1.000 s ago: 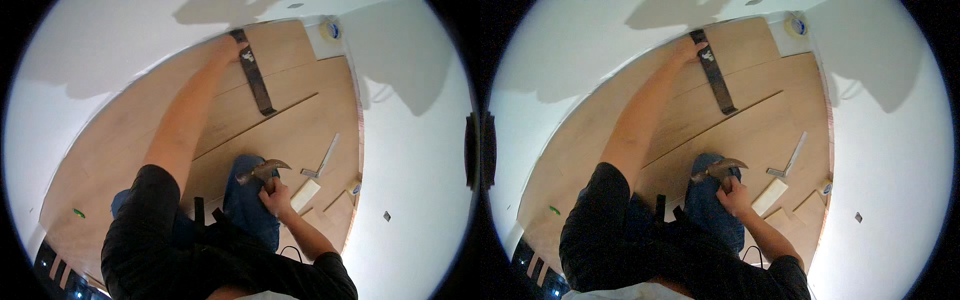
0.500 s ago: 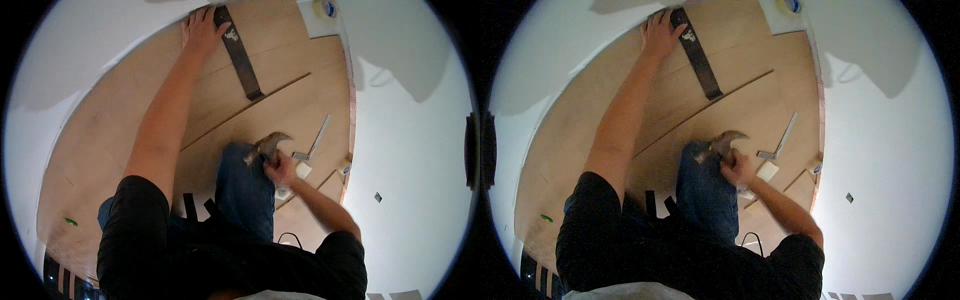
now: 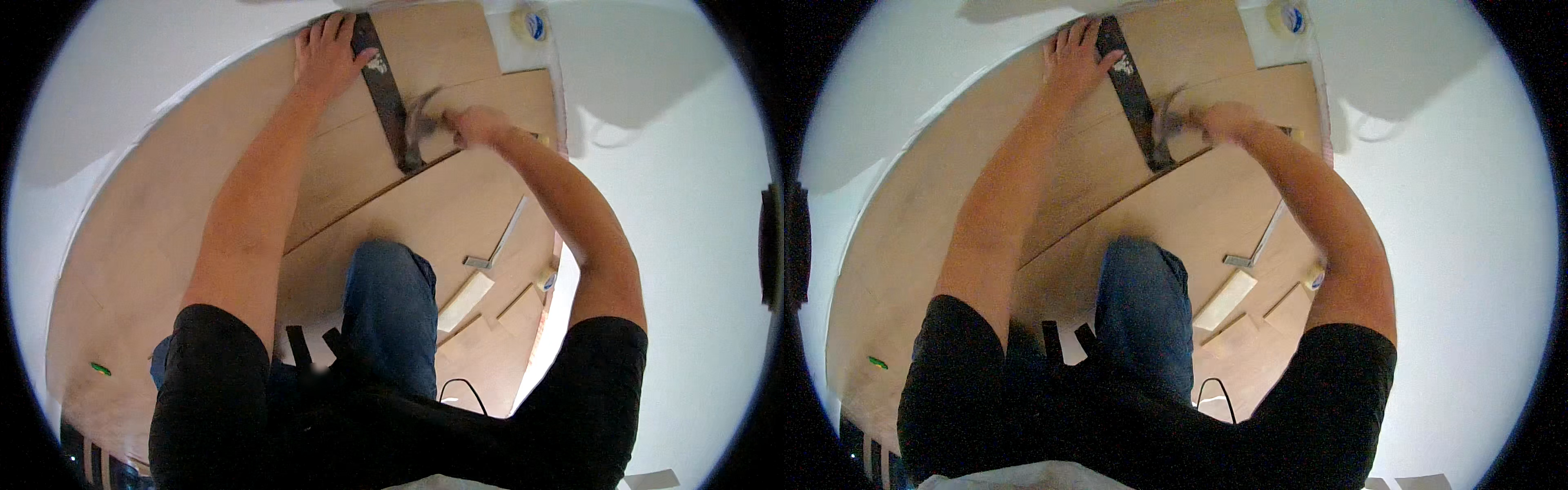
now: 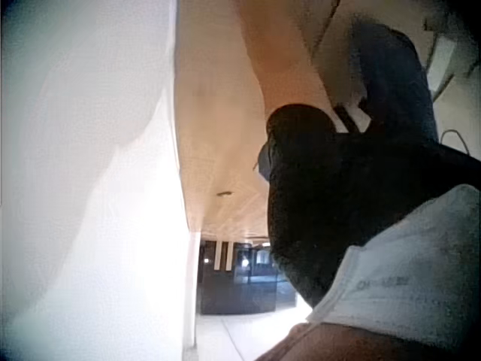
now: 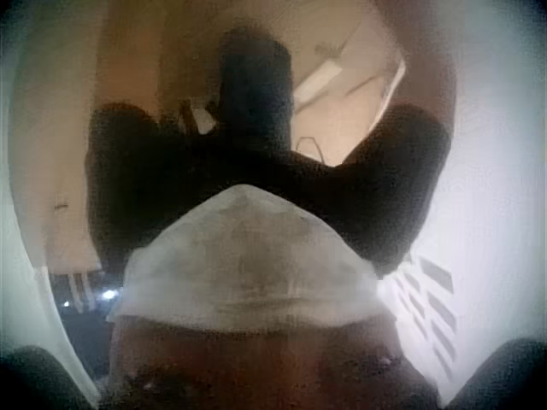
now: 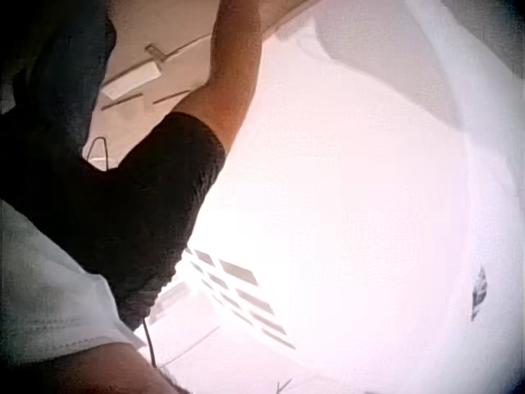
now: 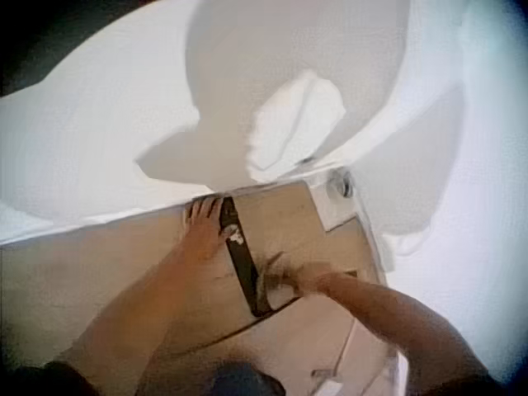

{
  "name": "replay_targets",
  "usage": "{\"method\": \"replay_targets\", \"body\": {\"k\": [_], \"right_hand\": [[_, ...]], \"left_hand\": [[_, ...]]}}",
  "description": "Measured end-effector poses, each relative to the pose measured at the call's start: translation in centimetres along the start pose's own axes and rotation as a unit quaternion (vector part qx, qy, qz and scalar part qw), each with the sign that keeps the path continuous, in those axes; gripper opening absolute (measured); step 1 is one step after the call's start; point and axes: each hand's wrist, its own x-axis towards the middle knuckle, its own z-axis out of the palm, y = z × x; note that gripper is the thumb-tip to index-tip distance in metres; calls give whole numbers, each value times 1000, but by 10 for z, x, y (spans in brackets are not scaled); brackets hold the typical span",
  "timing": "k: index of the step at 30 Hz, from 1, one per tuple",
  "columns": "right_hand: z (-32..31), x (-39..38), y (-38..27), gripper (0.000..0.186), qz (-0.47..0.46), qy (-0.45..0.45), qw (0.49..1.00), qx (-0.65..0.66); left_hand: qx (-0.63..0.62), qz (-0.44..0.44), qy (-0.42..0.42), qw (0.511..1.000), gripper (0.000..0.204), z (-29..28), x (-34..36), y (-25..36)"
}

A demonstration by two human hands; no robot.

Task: The person positions wooden floor planks against a wall and uses a pull bar and a hammer to fit them together before marking a small wood piece with a pencil and square.

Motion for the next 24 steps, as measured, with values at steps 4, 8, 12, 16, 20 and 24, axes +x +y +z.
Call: {"method": "replay_targets", "body": {"k": [4,8,12,16,20,24], "right_hand": [[-5,-4,4,50,-41,-29,998,-41],[1,-4,4,51,-4,-11,1000,1],[16,-9,1,50,-69,-107,990,-55],[19,-17,8,45,-80,-103,991,-27],[0,-6,36,35,-85,-81,992,47],[-45,75,90,30,59,204,929,302]], "left_hand": [[-12,-4,-30,999,76,1,-2,-2],[7,9,-15,1000,75,-8,2,0],[46,46,-56,996,75,-24,-15,5],[45,33,-131,990,68,-42,-55,14],[-3,18,-100,995,61,-47,-70,18],[9,9,-99,995,58,-40,-68,16]]}}
